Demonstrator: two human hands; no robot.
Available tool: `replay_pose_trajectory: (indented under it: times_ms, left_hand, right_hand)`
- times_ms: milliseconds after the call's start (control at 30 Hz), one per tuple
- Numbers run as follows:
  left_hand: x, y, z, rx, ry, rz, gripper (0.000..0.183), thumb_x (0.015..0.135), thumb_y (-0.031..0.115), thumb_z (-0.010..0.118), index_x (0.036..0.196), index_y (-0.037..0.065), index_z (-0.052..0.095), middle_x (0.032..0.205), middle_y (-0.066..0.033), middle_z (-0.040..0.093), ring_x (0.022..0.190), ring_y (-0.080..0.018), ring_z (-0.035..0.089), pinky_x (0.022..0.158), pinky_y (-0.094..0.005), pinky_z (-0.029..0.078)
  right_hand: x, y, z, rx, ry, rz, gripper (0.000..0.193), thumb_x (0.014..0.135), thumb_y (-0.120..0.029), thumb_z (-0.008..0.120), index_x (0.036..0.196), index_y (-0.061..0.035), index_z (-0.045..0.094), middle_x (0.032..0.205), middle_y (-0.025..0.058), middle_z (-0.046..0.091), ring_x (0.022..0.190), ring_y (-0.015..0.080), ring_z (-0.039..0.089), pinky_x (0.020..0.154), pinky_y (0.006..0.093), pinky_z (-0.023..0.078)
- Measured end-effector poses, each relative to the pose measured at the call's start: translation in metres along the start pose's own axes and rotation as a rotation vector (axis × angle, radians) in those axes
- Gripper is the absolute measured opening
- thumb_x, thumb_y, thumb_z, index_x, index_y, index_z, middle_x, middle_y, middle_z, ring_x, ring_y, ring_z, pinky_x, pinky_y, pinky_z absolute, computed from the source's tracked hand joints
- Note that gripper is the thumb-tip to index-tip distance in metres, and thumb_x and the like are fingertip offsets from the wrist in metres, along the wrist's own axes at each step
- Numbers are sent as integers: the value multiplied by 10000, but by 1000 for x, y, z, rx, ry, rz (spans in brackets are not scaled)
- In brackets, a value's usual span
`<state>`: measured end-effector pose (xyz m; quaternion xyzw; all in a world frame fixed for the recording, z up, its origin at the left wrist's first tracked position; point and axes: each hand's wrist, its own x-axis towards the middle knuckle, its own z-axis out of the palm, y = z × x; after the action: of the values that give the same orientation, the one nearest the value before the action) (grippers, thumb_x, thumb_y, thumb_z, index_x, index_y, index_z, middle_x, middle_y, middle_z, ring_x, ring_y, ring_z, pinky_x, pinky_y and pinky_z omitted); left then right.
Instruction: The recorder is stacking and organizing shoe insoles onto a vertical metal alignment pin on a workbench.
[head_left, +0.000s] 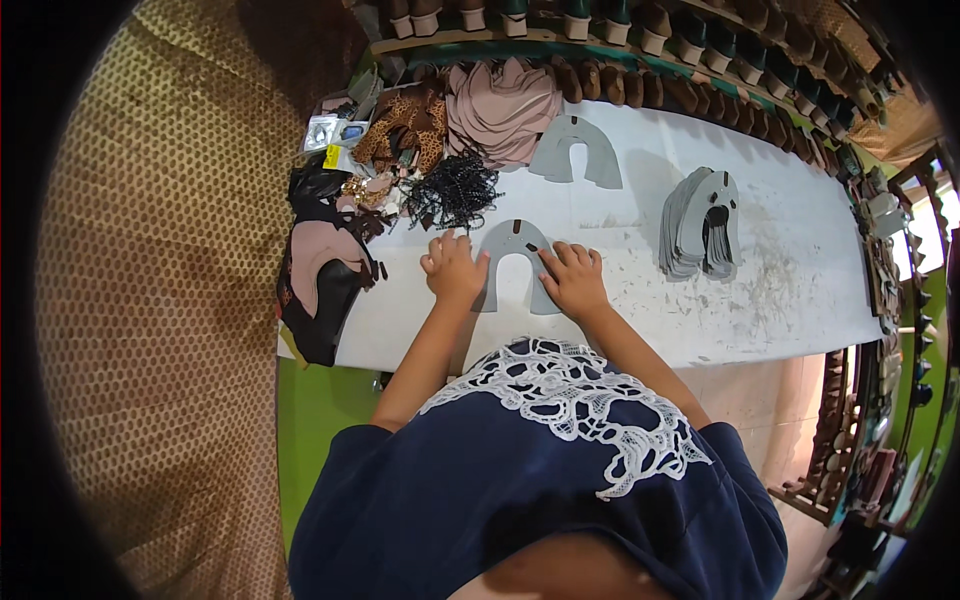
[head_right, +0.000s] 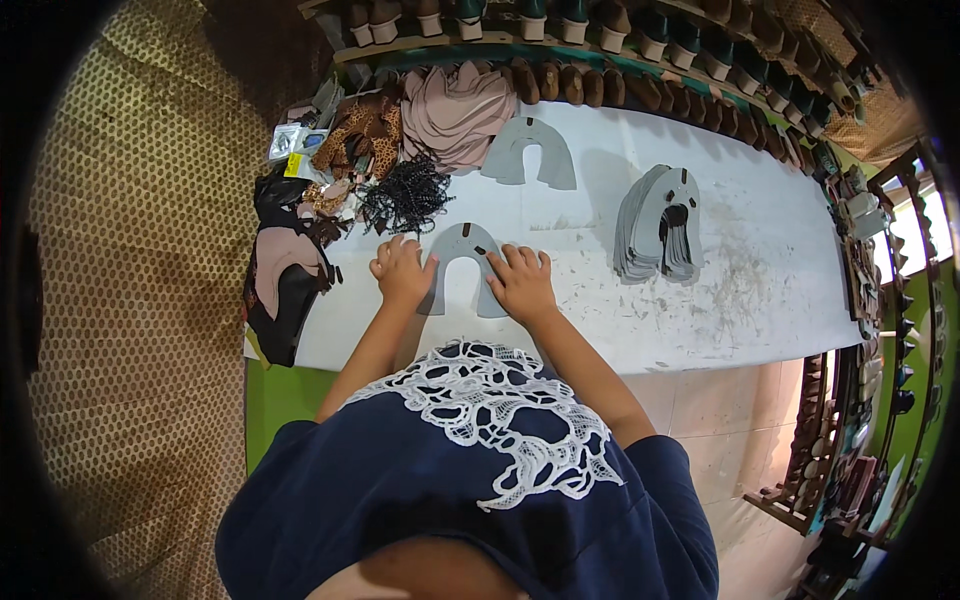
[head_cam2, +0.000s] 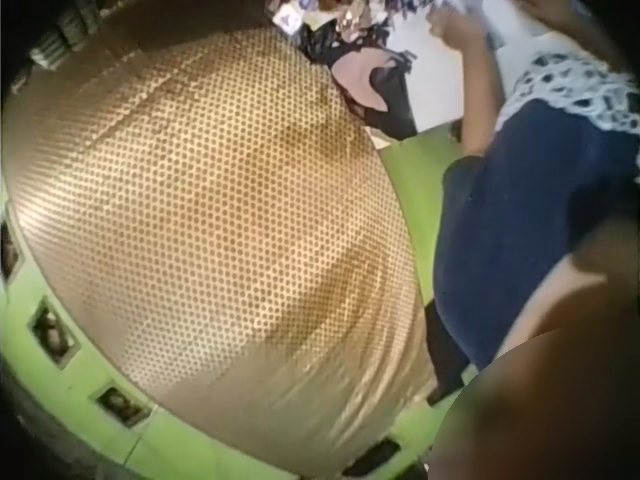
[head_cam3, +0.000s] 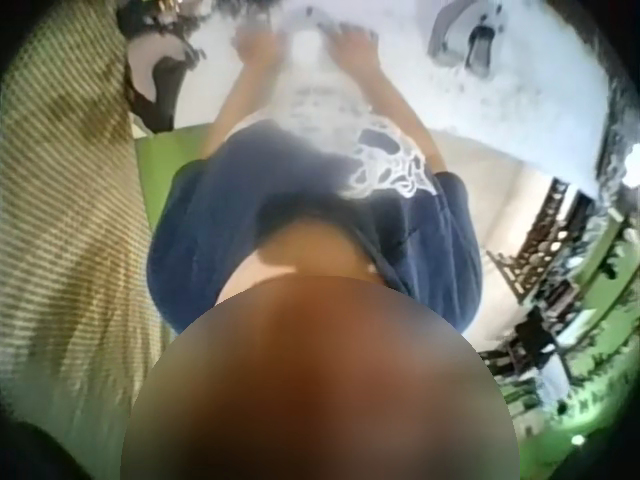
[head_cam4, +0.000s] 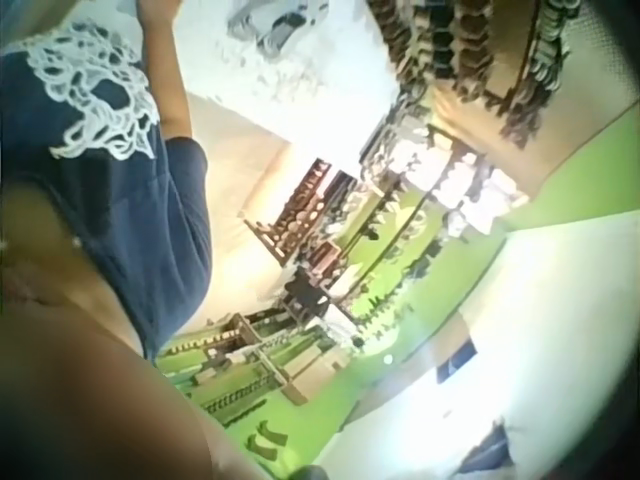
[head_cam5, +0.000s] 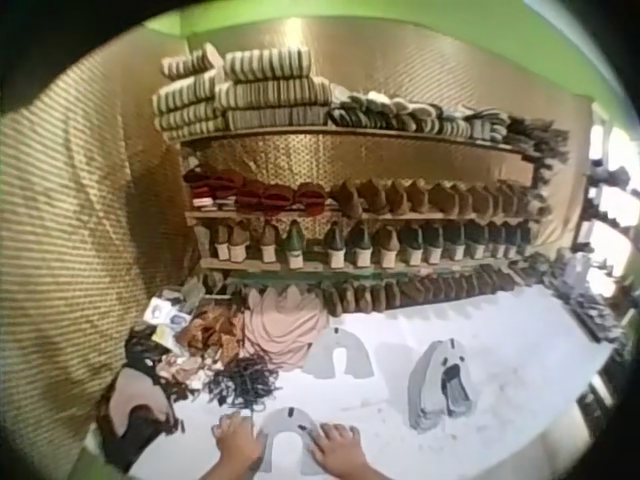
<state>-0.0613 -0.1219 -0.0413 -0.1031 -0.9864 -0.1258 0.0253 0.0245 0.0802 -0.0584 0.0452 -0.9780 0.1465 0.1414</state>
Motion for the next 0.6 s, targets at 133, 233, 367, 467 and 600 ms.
replay_pose_trajectory:
  times_ms: [133, 233, 367, 467, 600]
  left_hand:
    - [-19, 0, 22, -34, 89, 324, 546, 799, 415, 595, 1254, 125, 513, 1355, -164, 427, 1287, -347, 322, 1017, -552, 217]
    - [-31, 4, 22, -121, -6, 373, 559, 839, 378, 557, 1333, 141, 446, 1405, -158, 382, 1318, -351, 308, 1061, -568, 174]
    - [-35, -2, 28, -87, -10, 399, 527, 878, 369, 506, 1354, 159, 428, 1433, -130, 360, 1332, -315, 312, 1067, -559, 189]
    - [-40, -14, 22, -107, -38, 396, 533, 886, 387, 492, 1365, 165, 416, 1437, -124, 358, 1346, -310, 292, 1075, -560, 165]
    - [-50, -33, -3, -56, -44, 325, 495, 872, 392, 517, 1303, 151, 492, 1440, -105, 354, 1370, -303, 235, 1062, -616, 112]
  right_hand:
    - [4, -2, 3, -50, 12, -12, 407, 862, -345, 518, 1260, -260, 515, 1208, 70, 501, 1095, 256, 454, 934, 553, 308]
    - [19, -14, 1, -118, -122, 96, 429, 855, -407, 524, 1264, -280, 522, 1170, 74, 510, 1055, 270, 461, 893, 578, 333]
    - [18, -17, 9, -181, -76, 109, 493, 811, -513, 548, 1251, -290, 550, 1135, 77, 515, 1023, 299, 475, 872, 600, 341]
    - [21, -25, 7, -195, -130, 134, 493, 806, -507, 559, 1251, -296, 549, 1127, 81, 514, 1016, 300, 478, 879, 611, 336]
    - [30, -48, 1, -330, -225, 264, 517, 820, -484, 565, 1245, -191, 548, 1194, 69, 511, 1108, 288, 477, 939, 619, 323]
